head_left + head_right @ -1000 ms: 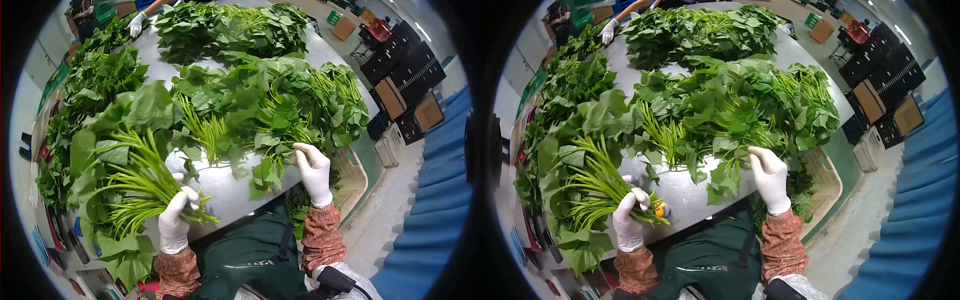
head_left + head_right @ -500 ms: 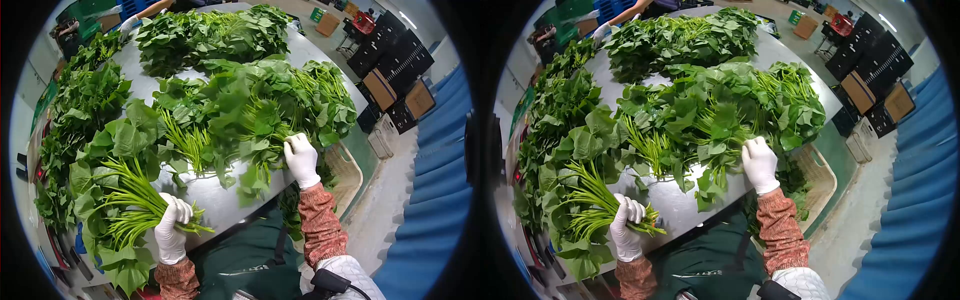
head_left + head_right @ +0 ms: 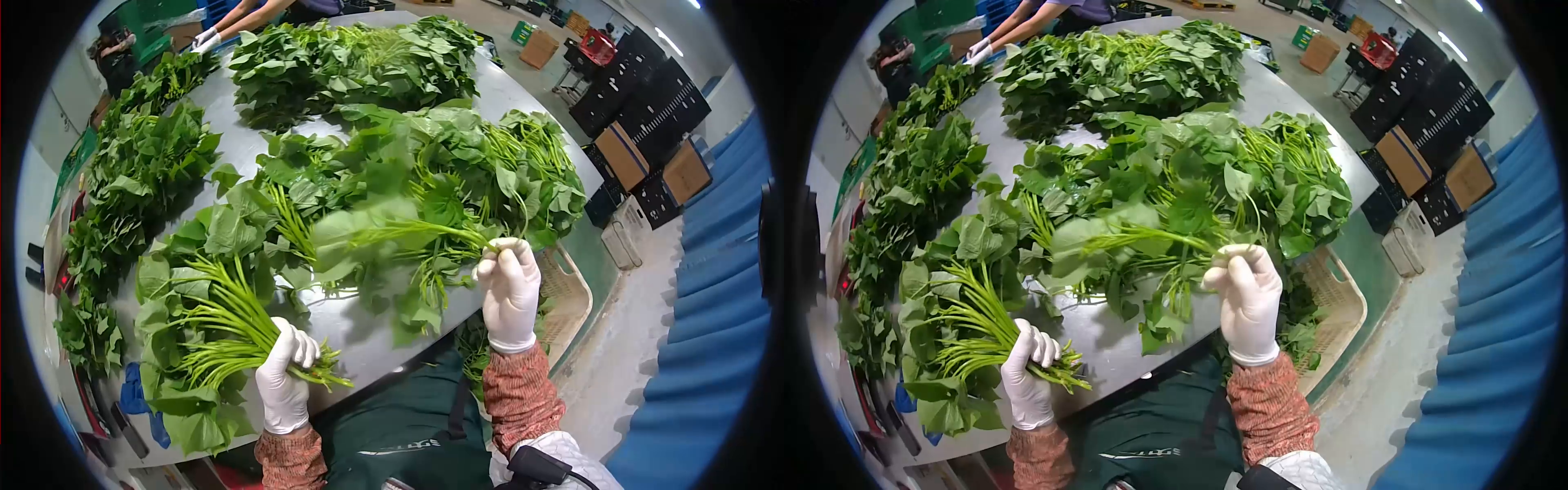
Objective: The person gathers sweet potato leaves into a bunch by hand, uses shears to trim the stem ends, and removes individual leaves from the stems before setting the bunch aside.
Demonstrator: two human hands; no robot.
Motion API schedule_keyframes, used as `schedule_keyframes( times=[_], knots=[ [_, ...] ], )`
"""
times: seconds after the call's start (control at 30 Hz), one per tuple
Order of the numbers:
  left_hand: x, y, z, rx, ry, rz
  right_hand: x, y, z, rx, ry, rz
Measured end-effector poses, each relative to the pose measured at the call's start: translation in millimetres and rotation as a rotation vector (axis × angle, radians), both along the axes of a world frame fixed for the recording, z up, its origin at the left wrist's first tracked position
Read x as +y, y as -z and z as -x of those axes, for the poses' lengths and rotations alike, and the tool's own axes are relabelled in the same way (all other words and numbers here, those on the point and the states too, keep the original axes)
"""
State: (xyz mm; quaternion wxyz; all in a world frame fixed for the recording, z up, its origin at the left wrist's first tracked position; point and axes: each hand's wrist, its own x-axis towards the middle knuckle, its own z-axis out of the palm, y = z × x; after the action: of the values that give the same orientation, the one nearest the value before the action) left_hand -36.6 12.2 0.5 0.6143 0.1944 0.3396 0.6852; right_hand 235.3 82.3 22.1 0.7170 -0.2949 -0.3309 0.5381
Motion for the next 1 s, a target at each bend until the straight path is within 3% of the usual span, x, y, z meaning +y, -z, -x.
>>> schedule_keyframes(
  times=[0.1,0.13,0.2,0.27,0.3,0.6,0.67,0.7,0.8,0.83,0.93,1.0],
  knots=[
    [-0.6,-5.5,-3.3,-0.050,0.015,0.057,-21.9,-7.2,39.7,-0.138,-0.069,-0.134],
    [-0.7,-2.6,-7.7,-0.086,0.011,0.072,-33.4,-2.8,50.3,-0.297,-0.094,-0.087],
    [-4.9,6.5,-10.0,-0.146,0.053,0.000,-47.9,14.8,76.8,-0.538,-0.161,-0.241],
    [-10.8,-2.2,-14.0,-0.139,0.022,0.137,-55.3,21.1,87.7,-0.923,-0.151,-0.481],
    [-10.3,1.5,-8.0,-0.171,0.092,0.067,-59.2,22.7,95.2,-0.942,-0.166,-0.523],
    [-16.1,-1.9,-9.2,-0.080,0.166,0.343,-62.8,27.0,91.7,-1.114,-0.206,-0.665],
    [-17.1,2.5,-4.9,-0.100,0.192,0.306,-68.5,22.5,90.3,-0.805,-0.388,-0.416],
    [-16.1,-1.6,-6.3,-0.135,0.206,0.242,-74.1,17.3,94.1,-0.456,-0.436,-0.195],
    [-14.8,-1.8,-0.8,-0.061,0.105,0.340,-60.3,22.4,90.3,0.387,-0.410,-0.042],
    [-15.2,-5.1,-0.8,-0.052,0.074,0.339,-53.8,24.2,84.3,0.399,-0.432,-0.004],
    [-18.0,-7.9,-4.8,0.030,0.158,0.347,-40.3,18.4,88.2,-0.206,-0.537,0.283],
    [-16.2,-10.8,-10.9,0.026,0.253,0.334,-42.1,-5.0,101.5,-0.515,-0.670,0.328]
  ],
)
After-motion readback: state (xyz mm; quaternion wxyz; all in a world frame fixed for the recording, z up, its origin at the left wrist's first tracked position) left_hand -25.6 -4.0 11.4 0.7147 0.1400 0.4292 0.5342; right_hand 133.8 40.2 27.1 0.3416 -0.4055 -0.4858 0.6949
